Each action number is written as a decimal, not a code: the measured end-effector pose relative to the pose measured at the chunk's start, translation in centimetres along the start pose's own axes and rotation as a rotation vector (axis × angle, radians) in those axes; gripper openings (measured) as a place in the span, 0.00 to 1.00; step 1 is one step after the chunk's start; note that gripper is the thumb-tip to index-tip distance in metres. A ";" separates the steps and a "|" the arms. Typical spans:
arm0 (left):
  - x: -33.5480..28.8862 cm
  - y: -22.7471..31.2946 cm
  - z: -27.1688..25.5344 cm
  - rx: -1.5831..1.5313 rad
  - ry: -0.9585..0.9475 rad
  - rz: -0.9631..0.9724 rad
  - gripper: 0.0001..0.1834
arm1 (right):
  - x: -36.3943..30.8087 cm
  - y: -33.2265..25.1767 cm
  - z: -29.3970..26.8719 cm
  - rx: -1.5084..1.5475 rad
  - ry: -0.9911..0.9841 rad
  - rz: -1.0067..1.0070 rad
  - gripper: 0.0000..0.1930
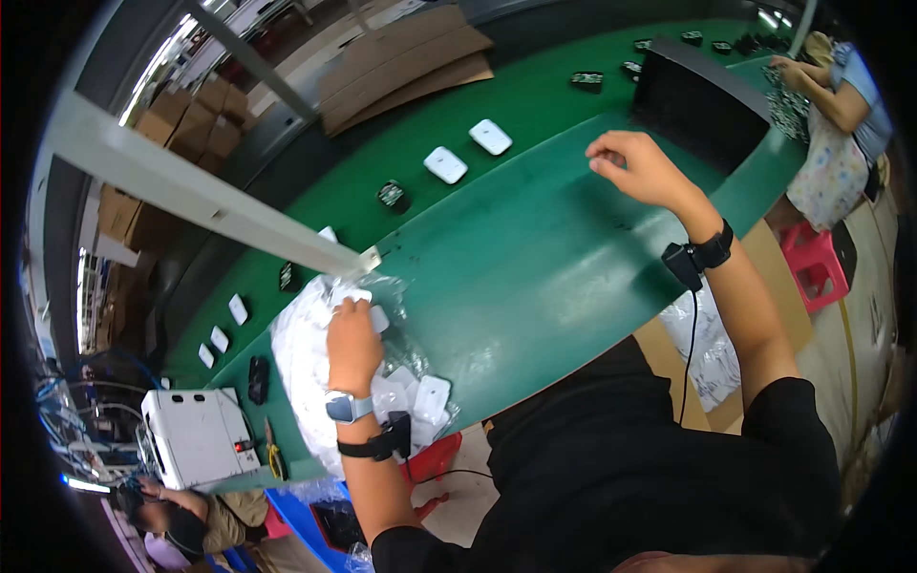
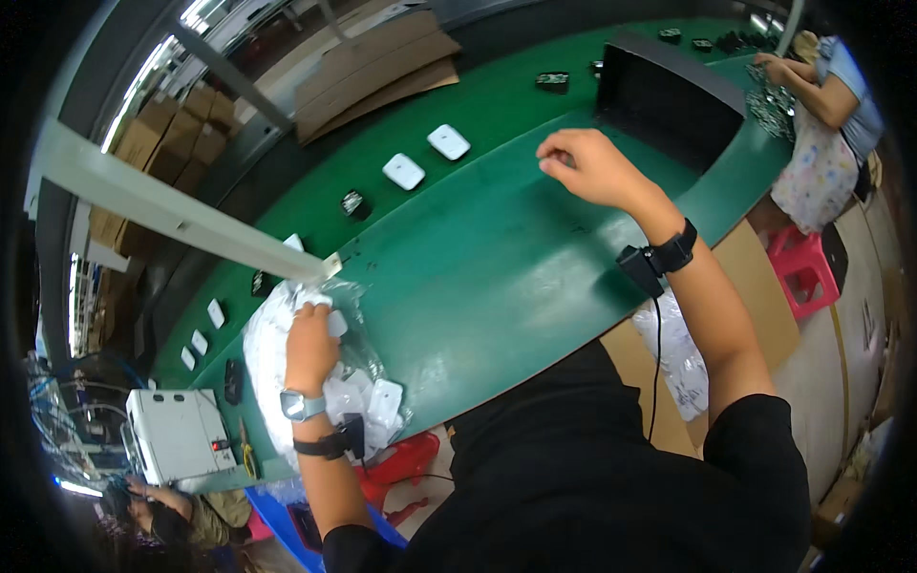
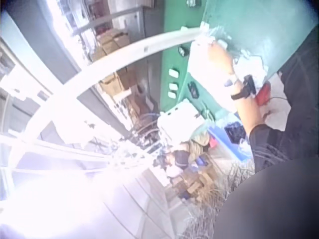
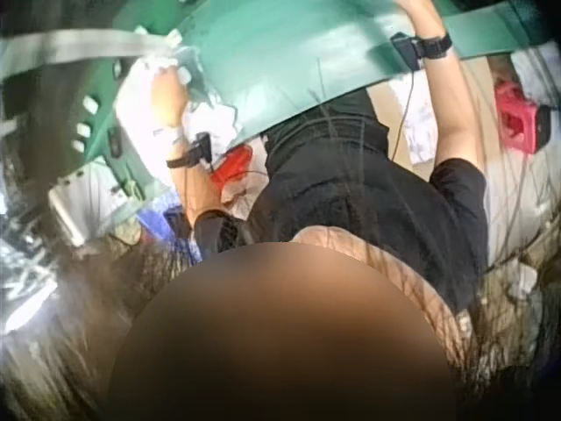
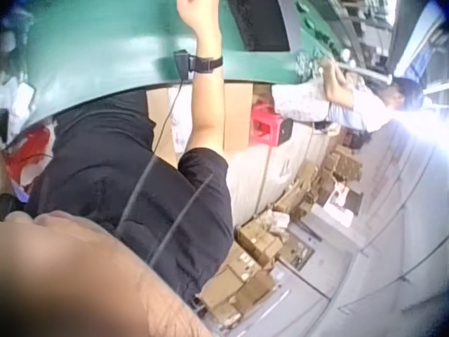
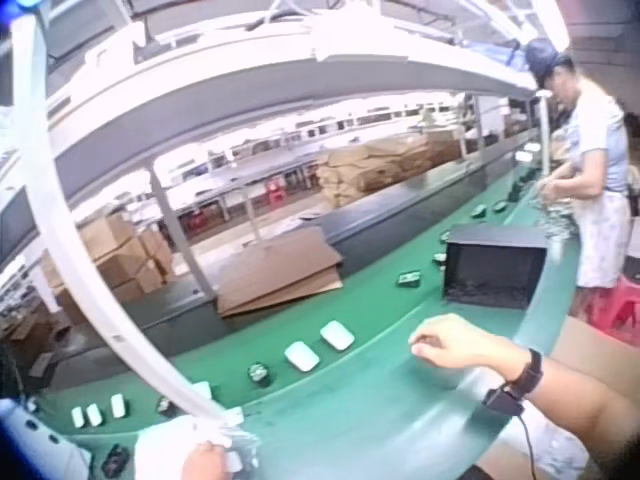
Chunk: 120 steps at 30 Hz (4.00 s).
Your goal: The person assembles small white electronic devices by inserting black circuit boards into white plastic casings. They pick up a casing, insert a board, and place the assembled unit on the green table, repeating this process for multiple units.
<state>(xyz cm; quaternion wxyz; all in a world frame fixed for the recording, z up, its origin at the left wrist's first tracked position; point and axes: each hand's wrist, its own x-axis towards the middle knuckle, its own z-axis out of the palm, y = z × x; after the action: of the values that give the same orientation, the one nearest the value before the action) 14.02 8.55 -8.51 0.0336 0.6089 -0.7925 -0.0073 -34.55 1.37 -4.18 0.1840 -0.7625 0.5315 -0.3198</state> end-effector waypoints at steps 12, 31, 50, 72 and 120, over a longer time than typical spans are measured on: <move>0.5 14.3 -5.3 -1.583 0.098 -0.019 0.29 | -6.0 2.2 0.8 -0.002 -0.176 0.042 0.05; 7.7 19.4 5.8 -1.861 0.347 -0.160 0.26 | -0.4 -1.9 3.8 0.155 -0.201 -0.076 0.05; 7.8 18.2 4.3 -1.876 0.235 -0.361 0.16 | 2.4 -4.2 12.4 0.518 -0.071 -0.337 0.06; 7.5 17.1 3.4 -1.886 -0.100 -0.542 0.16 | 2.5 -4.2 11.5 0.261 -0.247 -0.518 0.05; 7.0 17.9 3.8 -1.683 0.190 -0.397 0.12 | 1.9 -4.9 12.5 0.972 -0.201 -0.007 0.10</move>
<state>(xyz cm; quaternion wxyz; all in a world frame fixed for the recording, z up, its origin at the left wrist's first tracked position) -5.30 6.31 -11.08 0.5368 0.5066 -0.3966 -0.5459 -22.22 0.67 -9.68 0.5676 -0.6171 0.2980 -0.4563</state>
